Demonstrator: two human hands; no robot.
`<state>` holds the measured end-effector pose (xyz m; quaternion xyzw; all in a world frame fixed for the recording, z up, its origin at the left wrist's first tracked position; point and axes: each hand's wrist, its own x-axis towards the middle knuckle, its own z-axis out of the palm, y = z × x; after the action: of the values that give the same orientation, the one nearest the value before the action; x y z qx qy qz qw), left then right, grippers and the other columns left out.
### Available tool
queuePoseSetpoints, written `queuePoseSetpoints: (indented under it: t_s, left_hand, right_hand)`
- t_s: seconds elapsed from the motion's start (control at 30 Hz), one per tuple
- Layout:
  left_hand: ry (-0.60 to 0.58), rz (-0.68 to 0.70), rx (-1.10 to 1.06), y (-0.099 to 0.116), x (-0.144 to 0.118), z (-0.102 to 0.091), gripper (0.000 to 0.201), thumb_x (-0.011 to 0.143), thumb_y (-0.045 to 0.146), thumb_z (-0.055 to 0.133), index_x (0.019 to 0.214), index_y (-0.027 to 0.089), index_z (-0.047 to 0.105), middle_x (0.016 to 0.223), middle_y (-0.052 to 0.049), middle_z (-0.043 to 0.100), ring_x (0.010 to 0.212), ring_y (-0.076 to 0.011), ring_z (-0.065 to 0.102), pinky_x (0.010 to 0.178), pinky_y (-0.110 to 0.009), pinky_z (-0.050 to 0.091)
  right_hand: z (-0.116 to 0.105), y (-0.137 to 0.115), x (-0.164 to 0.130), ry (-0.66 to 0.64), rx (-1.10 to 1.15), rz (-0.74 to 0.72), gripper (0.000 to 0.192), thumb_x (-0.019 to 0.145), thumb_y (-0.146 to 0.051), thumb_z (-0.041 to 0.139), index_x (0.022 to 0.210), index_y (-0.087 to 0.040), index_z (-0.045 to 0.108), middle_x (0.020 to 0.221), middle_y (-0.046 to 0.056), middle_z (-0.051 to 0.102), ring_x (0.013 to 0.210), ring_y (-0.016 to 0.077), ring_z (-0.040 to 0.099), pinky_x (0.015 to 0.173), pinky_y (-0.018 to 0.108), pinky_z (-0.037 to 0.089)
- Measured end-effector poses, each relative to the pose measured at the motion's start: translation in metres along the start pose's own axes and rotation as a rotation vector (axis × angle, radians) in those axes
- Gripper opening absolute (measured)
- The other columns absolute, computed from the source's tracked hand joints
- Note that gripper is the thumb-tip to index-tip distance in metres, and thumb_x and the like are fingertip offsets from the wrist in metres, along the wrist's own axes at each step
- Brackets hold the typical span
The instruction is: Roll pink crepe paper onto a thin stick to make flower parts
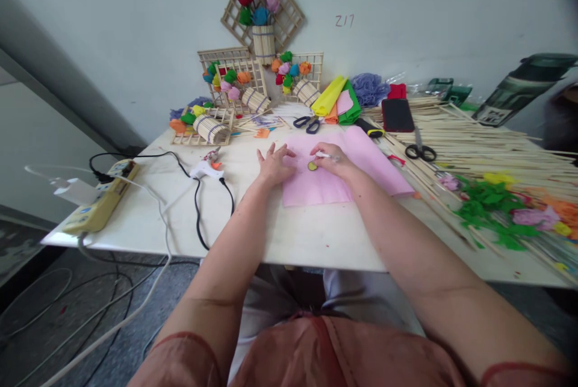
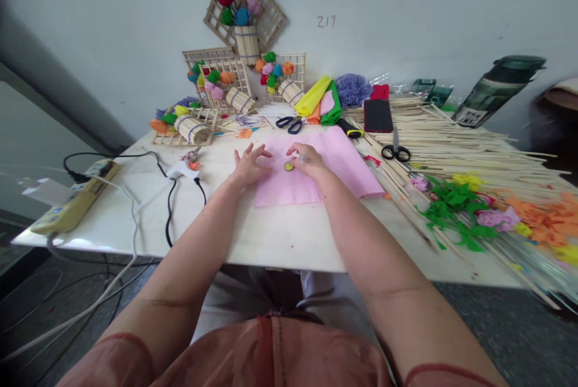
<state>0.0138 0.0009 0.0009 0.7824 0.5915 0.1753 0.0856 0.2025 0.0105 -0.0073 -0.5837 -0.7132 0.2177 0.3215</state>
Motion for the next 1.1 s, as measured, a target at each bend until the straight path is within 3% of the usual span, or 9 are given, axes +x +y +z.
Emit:
queuePoseSetpoints:
  t_s: [0.6, 0.87, 1.1]
  left_hand:
    - [-0.001, 0.161, -0.016, 0.012, -0.009, 0.001, 0.036, 0.071, 0.046, 0.061, 0.105, 0.036, 0.063, 0.138, 0.003, 0.043, 0.135, -0.0290, 0.021, 0.103, -0.062, -0.006]
    - [-0.032, 0.320, 0.151, 0.020, -0.019, -0.004, 0.035, 0.080, 0.057, 0.047, 0.108, 0.043, 0.062, 0.135, 0.008, 0.046, 0.135, -0.0252, 0.021, 0.104, -0.057, -0.013]
    - [-0.077, 0.356, 0.275, 0.022, -0.024, -0.011, 0.035, 0.082, 0.057, 0.043, 0.111, 0.045, 0.060, 0.135, 0.010, 0.046, 0.135, -0.0249, 0.020, 0.105, -0.056, -0.015]
  right_hand:
    - [0.002, -0.008, -0.002, 0.008, -0.124, 0.035, 0.024, 0.066, -0.018, 0.058, 0.090, -0.022, 0.064, 0.088, 0.001, 0.065, 0.080, 0.0163, 0.057, 0.069, 0.027, 0.042]
    - [0.003, -0.005, -0.003, 0.006, -0.092, -0.006, 0.025, 0.066, -0.019, 0.057, 0.090, -0.021, 0.063, 0.081, 0.000, 0.064, 0.074, 0.0158, 0.056, 0.065, 0.026, 0.042]
    - [0.002, -0.002, -0.001, 0.007, -0.023, -0.028, 0.029, 0.064, -0.017, 0.057, 0.091, -0.021, 0.063, 0.076, 0.000, 0.064, 0.075, 0.0165, 0.057, 0.067, 0.028, 0.044]
